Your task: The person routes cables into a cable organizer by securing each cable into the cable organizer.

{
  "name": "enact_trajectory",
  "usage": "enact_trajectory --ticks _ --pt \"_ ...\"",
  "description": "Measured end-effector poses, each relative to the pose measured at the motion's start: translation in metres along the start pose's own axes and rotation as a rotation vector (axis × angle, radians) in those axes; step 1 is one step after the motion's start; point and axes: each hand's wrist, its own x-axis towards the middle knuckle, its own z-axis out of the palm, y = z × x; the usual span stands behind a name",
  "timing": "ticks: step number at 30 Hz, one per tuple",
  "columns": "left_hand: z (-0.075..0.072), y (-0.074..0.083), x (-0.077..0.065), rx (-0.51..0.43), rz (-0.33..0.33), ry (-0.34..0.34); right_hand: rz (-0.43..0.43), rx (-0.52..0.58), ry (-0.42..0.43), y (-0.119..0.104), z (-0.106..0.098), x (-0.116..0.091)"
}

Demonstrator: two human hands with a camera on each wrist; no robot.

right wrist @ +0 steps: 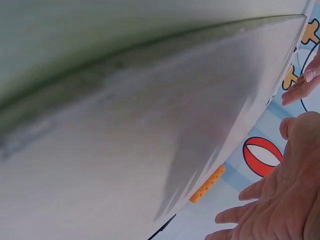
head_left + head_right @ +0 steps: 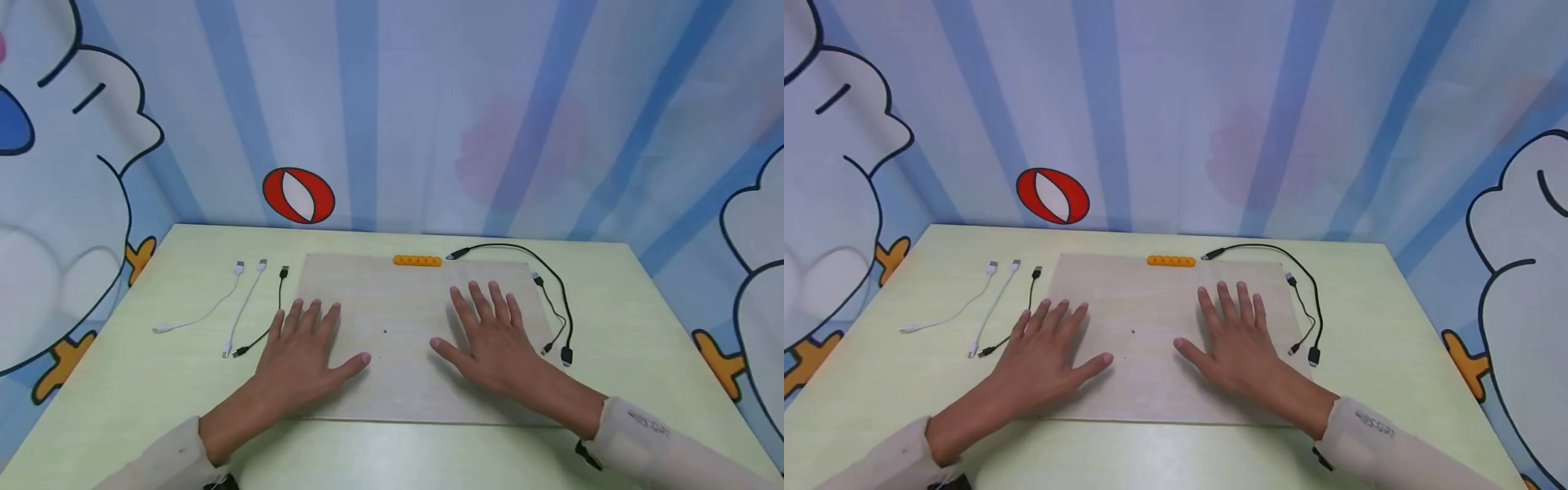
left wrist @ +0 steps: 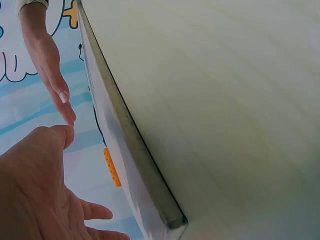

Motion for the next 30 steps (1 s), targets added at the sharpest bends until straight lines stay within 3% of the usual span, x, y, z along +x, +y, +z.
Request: enact_trajectory --ticks 12,30 --pt "-0.004 -0.008 -0.008 0.011 -0.021 0.018 -0.012 -0.016 -0.048 -0.010 0.001 0.013" --pt "-0.009 -0.032 -0.020 0.046 -0.051 0.073 -0.064 -0.040 -0.121 -0.024 0.008 0.034"
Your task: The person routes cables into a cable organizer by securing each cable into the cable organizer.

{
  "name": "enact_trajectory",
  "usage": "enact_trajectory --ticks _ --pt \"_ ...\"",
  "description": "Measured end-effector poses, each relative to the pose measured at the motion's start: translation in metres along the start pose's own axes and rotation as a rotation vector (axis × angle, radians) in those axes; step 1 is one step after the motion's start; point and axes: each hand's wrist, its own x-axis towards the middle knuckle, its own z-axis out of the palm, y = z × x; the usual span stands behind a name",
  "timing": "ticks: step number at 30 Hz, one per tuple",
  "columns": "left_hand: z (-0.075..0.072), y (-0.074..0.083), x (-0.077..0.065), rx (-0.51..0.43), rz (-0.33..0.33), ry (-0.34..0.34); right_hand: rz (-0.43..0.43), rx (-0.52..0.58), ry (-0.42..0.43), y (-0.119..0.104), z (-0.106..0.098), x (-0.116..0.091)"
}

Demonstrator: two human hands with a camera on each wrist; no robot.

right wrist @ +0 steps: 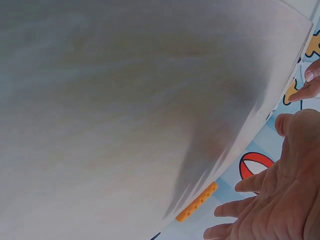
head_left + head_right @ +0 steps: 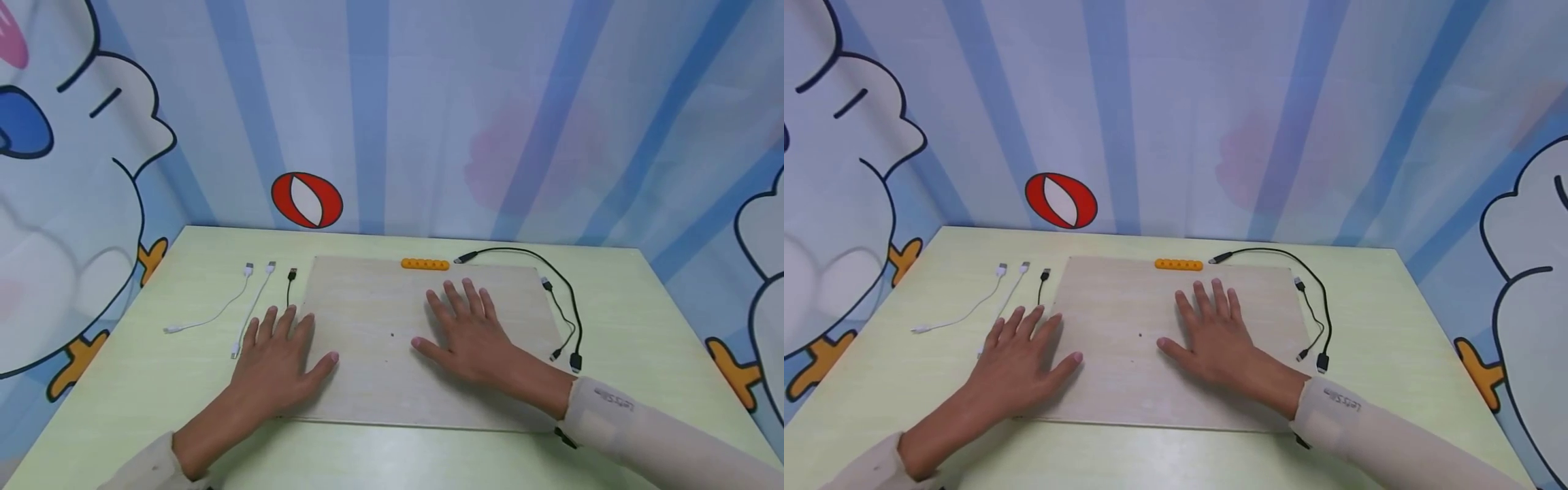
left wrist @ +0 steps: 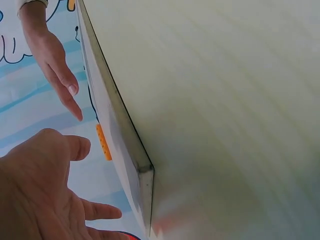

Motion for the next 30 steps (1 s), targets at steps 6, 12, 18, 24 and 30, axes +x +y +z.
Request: enact_trajectory --ticks 6,12,18,24,30 --pt "-0.001 -0.004 -0.002 0.000 -0.013 -0.004 -0.015 0.007 -0.014 -0.001 0.003 0.005" --pt "-0.001 -0.007 -0.004 -0.005 -0.018 -0.004 -0.044 0.007 -0.021 -0.006 0.002 0.009" --pt "0.000 -0.012 -0.007 0.001 -0.025 0.023 -0.080 -0.023 -0.022 -0.012 0.001 0.016" --pt "-0.001 -0.018 -0.010 0.003 -0.045 0.015 -0.097 -0.029 -0.036 -0.019 0.000 0.023" --pt "-0.001 -0.023 -0.010 0.023 -0.071 -0.017 -0.118 -0.034 -0.045 -0.024 -0.001 0.029"
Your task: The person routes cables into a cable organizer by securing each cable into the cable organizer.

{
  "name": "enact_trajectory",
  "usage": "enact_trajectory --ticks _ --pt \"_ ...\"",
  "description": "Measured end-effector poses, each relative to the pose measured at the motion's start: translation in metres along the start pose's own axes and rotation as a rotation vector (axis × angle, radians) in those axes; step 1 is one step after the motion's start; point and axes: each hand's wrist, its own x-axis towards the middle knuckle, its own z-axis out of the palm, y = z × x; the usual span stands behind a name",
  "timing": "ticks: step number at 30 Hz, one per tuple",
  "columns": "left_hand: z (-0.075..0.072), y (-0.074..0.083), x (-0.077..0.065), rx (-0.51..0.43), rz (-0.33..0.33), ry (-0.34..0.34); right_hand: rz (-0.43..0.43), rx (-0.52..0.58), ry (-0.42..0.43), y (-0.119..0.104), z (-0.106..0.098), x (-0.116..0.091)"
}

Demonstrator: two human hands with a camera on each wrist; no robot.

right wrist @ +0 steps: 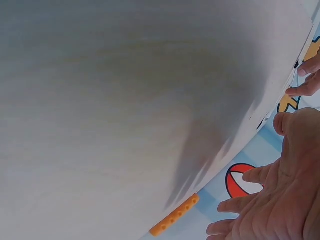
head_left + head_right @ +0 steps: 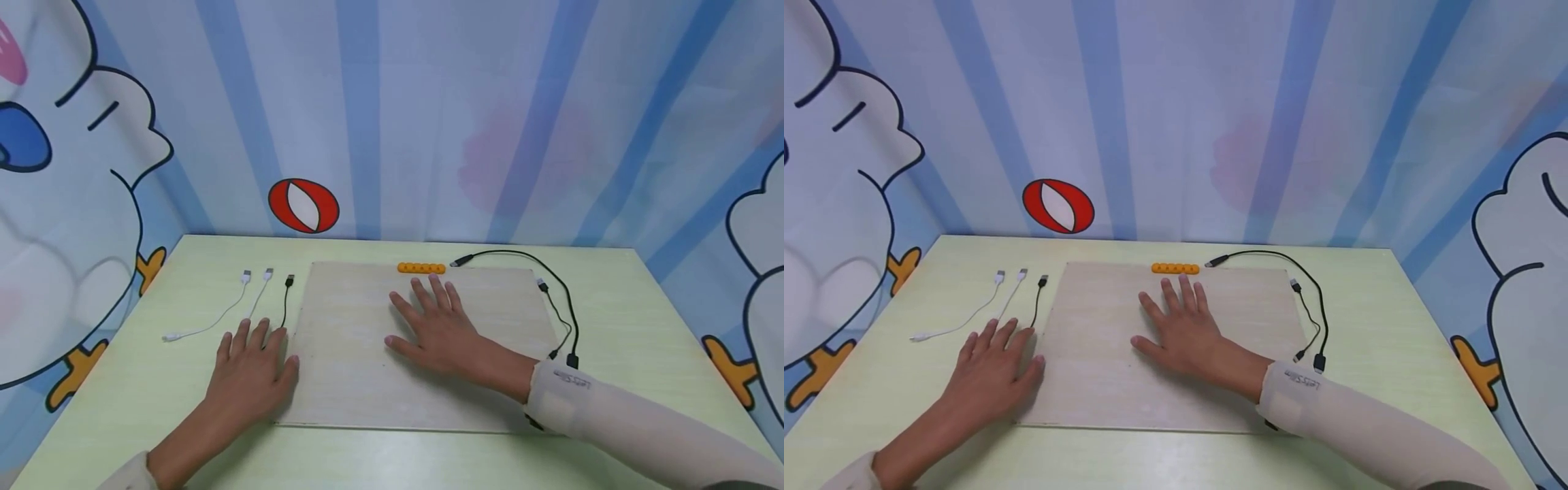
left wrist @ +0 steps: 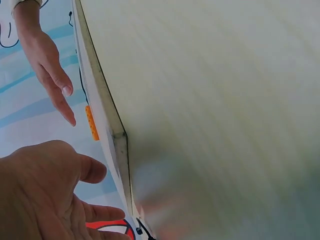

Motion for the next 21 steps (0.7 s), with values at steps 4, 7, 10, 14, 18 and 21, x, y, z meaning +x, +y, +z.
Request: enact_trajectory --ticks 4,7,10,14,18,21 --pt "0.001 -0.005 -0.002 0.003 -0.002 0.010 -0.006 -0.002 0.000 -0.005 -0.001 0.004" --pt "0.002 -0.007 -0.003 0.009 -0.007 0.021 -0.005 -0.013 -0.003 -0.007 0.000 0.007" --pt "0.002 -0.010 -0.003 0.013 -0.015 0.029 -0.007 -0.019 -0.011 -0.009 0.000 0.010" --pt "0.002 -0.014 -0.003 0.014 -0.022 0.042 -0.015 -0.021 -0.011 -0.011 -0.001 0.013" --pt "0.001 -0.017 -0.002 0.021 -0.024 0.058 -0.023 -0.027 -0.014 -0.013 -0.001 0.019" --pt "0.000 -0.018 -0.001 0.040 -0.037 0.054 -0.027 -0.028 -0.027 -0.015 -0.001 0.022"
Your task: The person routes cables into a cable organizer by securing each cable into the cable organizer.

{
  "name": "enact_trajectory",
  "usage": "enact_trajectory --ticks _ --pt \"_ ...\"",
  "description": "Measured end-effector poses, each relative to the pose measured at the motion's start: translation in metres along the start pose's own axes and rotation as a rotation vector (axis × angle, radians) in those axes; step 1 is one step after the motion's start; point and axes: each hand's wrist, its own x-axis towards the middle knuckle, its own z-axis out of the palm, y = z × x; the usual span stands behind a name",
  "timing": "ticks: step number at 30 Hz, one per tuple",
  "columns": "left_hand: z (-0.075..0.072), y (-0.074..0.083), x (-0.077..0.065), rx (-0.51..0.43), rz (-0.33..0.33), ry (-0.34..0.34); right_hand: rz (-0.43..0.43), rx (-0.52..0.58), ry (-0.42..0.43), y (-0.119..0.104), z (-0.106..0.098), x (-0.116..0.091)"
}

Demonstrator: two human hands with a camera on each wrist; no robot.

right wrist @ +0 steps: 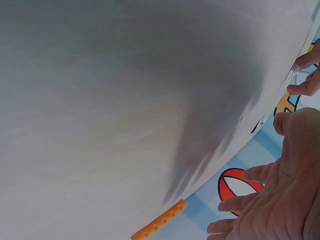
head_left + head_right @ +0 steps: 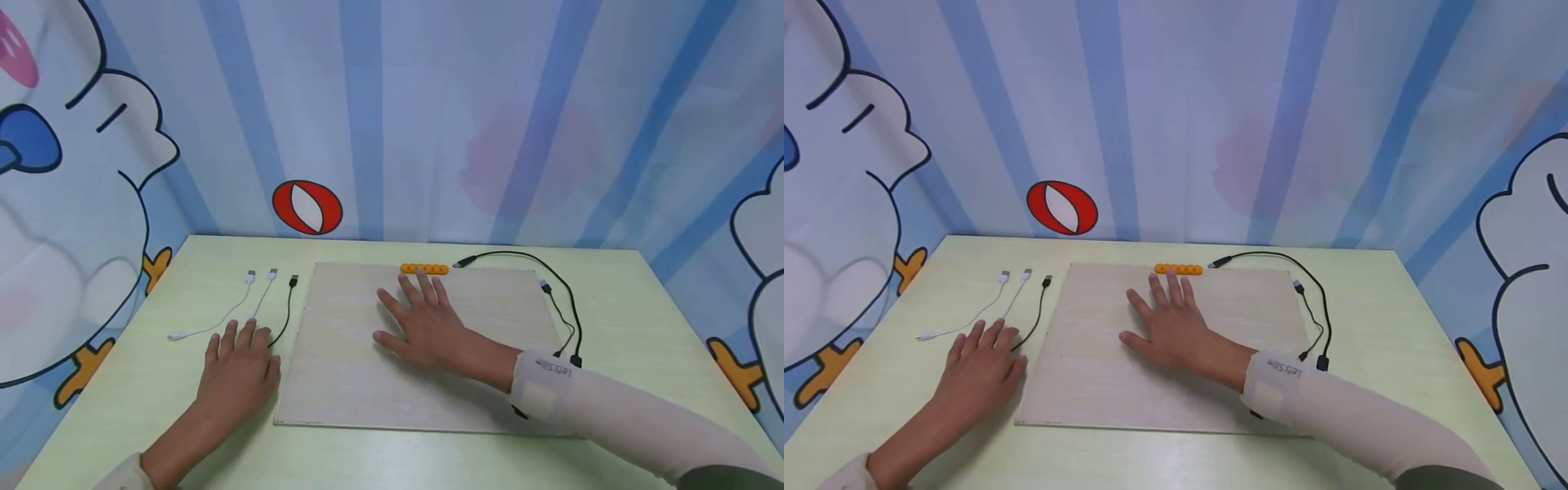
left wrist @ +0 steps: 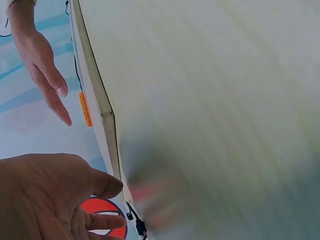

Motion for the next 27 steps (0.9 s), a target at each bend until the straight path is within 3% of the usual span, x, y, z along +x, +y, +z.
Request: enact_trajectory --ticks 11,20,27 --pt "0.000 -0.008 -0.002 0.055 0.014 0.068 -0.015 -0.032 -0.008 -0.010 -0.002 0.007" --pt "-0.005 -0.013 -0.002 0.069 -0.030 0.013 -0.037 -0.066 -0.027 -0.023 -0.003 0.017" --pt "-0.006 -0.018 -0.002 0.075 -0.036 0.008 -0.042 -0.077 -0.037 -0.034 -0.004 0.024"
